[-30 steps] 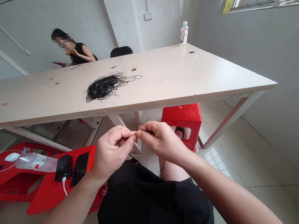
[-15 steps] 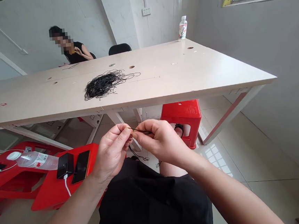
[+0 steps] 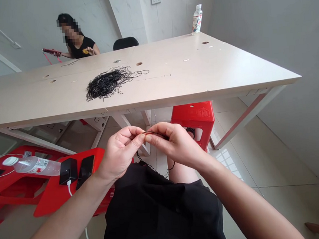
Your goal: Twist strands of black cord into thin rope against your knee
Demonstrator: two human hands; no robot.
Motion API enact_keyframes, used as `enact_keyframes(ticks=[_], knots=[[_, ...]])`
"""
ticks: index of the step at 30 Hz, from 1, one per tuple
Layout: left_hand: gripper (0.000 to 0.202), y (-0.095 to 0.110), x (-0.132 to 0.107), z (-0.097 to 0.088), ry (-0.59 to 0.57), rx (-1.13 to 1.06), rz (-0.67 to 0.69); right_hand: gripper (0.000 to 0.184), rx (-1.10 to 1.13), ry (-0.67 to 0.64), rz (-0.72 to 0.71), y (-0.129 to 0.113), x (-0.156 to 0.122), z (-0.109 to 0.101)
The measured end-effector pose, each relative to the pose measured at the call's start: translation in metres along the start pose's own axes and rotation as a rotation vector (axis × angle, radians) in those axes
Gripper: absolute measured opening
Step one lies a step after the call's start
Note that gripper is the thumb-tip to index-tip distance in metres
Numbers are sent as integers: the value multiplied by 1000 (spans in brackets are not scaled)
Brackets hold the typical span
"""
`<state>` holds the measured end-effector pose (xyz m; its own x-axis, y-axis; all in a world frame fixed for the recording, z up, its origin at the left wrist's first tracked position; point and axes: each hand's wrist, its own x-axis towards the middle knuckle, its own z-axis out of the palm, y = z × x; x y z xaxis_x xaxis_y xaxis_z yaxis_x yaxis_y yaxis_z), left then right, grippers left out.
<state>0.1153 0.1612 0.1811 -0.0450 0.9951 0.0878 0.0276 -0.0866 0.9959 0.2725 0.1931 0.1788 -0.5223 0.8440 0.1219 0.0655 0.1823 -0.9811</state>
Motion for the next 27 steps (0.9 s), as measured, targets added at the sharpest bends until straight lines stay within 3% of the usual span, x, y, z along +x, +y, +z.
enact_keyframes(ticks=[3,5,12,17,23,27], knots=[[11,-2,0,-2,-9,135,64,32,49,-47,-13,5,2,-3],[9,-4,1,-3,-10,177,87,29,64,-7,-9,7,5,-2],[9,-5,8,-4,-29,-88,-29,26,125,114,22,10,12,3],[15,1,8,-6,-9,-94,-47,20,212,223,-11,15,14,6],[21,9,8,-25,-102,60,-118,18,212,387,-16,21,15,2],[22,8,11,-38,-60,154,-98,18,192,411,-39,23,19,-1]])
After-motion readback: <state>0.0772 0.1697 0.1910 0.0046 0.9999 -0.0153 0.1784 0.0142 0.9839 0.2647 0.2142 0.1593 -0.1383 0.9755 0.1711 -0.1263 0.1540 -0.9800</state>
